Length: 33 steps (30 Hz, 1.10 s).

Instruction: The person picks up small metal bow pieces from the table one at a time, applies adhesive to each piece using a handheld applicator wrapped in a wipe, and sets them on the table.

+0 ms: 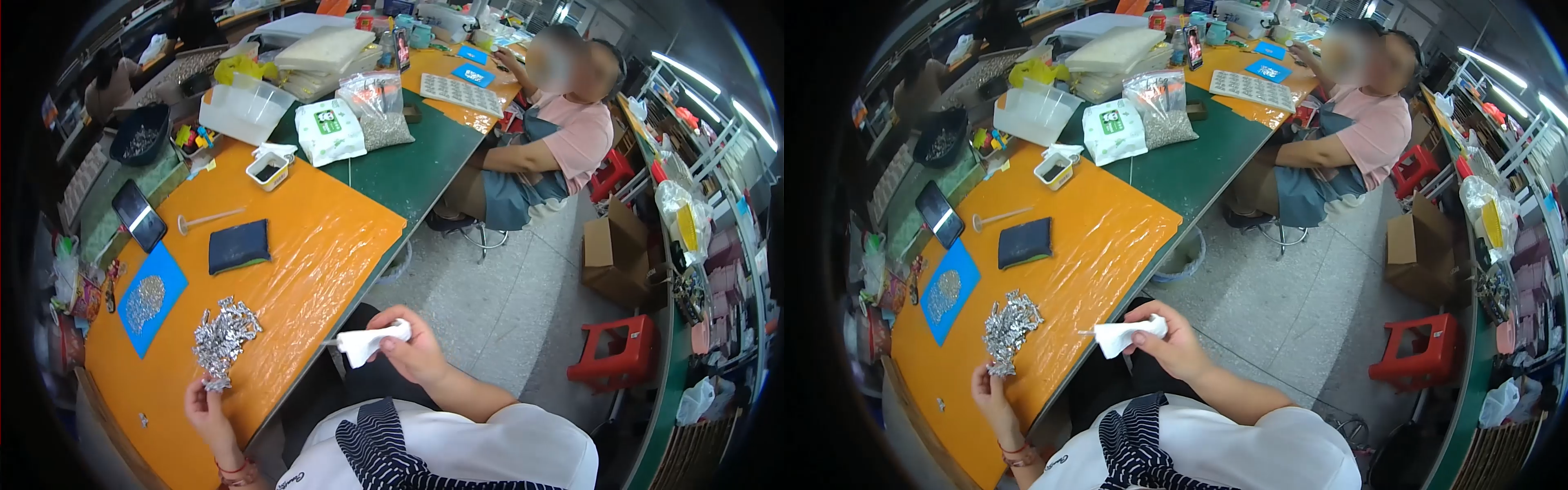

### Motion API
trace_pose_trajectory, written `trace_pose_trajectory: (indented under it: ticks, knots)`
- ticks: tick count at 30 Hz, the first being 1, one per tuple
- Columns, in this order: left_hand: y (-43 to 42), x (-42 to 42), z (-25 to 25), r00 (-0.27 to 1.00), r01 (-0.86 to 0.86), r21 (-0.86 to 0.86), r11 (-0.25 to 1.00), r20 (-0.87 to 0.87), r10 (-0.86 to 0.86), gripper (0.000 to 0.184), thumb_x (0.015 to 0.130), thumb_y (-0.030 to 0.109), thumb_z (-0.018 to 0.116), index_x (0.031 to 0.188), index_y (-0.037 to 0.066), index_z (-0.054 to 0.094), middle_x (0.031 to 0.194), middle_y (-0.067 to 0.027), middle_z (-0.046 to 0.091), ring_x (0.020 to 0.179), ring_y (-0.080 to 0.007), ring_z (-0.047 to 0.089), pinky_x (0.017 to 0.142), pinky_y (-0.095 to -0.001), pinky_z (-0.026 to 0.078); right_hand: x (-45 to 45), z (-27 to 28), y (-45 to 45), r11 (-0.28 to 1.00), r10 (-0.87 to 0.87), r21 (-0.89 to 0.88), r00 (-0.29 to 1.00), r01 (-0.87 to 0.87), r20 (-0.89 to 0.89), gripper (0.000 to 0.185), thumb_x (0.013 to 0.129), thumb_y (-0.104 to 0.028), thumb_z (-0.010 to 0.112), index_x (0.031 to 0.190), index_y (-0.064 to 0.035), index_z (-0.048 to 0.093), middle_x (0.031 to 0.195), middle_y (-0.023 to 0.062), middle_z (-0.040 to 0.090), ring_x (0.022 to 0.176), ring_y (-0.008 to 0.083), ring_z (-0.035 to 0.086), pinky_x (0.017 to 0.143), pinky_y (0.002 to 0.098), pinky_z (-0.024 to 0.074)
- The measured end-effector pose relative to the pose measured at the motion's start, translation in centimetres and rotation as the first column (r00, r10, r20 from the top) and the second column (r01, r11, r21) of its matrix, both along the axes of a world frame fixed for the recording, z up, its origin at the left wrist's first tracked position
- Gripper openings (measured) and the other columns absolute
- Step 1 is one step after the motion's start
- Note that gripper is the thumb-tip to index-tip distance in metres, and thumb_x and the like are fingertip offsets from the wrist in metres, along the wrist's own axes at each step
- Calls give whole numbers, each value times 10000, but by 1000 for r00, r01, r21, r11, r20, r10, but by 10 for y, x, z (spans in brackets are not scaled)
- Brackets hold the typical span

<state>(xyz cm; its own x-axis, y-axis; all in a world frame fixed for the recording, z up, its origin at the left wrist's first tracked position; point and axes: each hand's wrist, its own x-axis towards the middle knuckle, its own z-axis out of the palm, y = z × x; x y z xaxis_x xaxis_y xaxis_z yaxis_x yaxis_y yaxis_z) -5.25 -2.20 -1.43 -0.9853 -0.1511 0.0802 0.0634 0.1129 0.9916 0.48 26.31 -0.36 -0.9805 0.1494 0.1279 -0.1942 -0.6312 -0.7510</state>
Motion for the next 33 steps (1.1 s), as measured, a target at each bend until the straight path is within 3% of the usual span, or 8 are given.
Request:
trace_pose_trajectory:
  ticks: [2,4,10,15,21,25,32,33]
  knots:
    - [-12,2,-1,997,-71,-31,997,1,71,151,742,-5,438,889,-30,458,761,-45,489,676,-82,463,614,-191,384,-5,-16,-2,997,20,79,1000,-22,24,212,720,-62,514,906,-3,429,845,109,494,749,176,515,616,274,446]
    - [-32,-1,-12,993,-102,-35,994,58,104,124,750,9,438,865,-24,465,744,-48,490,638,-80,462,575,-180,383,-11,-30,-7,966,257,-6,962,-257,95,226,718,-75,527,909,-3,430,832,99,498,730,158,518,596,254,447]
    - [-67,4,2,983,-130,-240,962,93,156,49,750,46,459,746,-2,469,664,-34,489,596,-74,451,509,-181,368,-1,-60,-30,882,420,-323,883,-342,212,218,737,-101,507,923,-12,434,794,77,504,648,129,522,505,213,452]
    - [-94,-3,4,975,-218,-437,873,-60,214,62,704,34,508,714,-25,519,625,-40,522,570,-88,473,506,-199,371,-10,-53,-40,973,228,-96,952,-212,204,322,669,-195,581,879,-10,423,755,75,485,612,120,501,475,191,432]
    - [-146,-8,-4,917,-398,-684,611,-298,264,94,673,71,558,726,-7,554,705,-82,479,635,-162,481,556,-234,385,-22,-52,-34,958,288,-3,954,-288,81,305,675,-184,573,856,-25,388,752,76,441,641,147,478,575,247,440]
    - [-167,-5,-17,841,-538,-590,602,-336,423,108,665,99,581,715,5,568,708,-80,469,640,-163,475,584,-242,384,-19,-43,-40,981,194,2,977,-195,91,319,661,-195,586,844,-21,391,755,79,423,653,142,461,565,229,413]
    - [-185,16,-22,847,-491,-670,557,-219,484,114,665,107,584,717,6,573,663,-53,472,601,-135,462,547,-229,379,-16,-43,-49,987,158,-12,978,-158,138,334,657,-209,598,836,-8,400,749,87,423,630,137,439,554,215,388]
    - [-188,17,-17,883,-395,-634,665,-62,465,121,662,104,587,727,3,570,665,-46,478,595,-117,451,542,-218,373,-17,-43,-49,988,152,-16,980,-151,129,331,662,-206,593,843,-8,398,751,88,423,625,135,439,542,213,389]
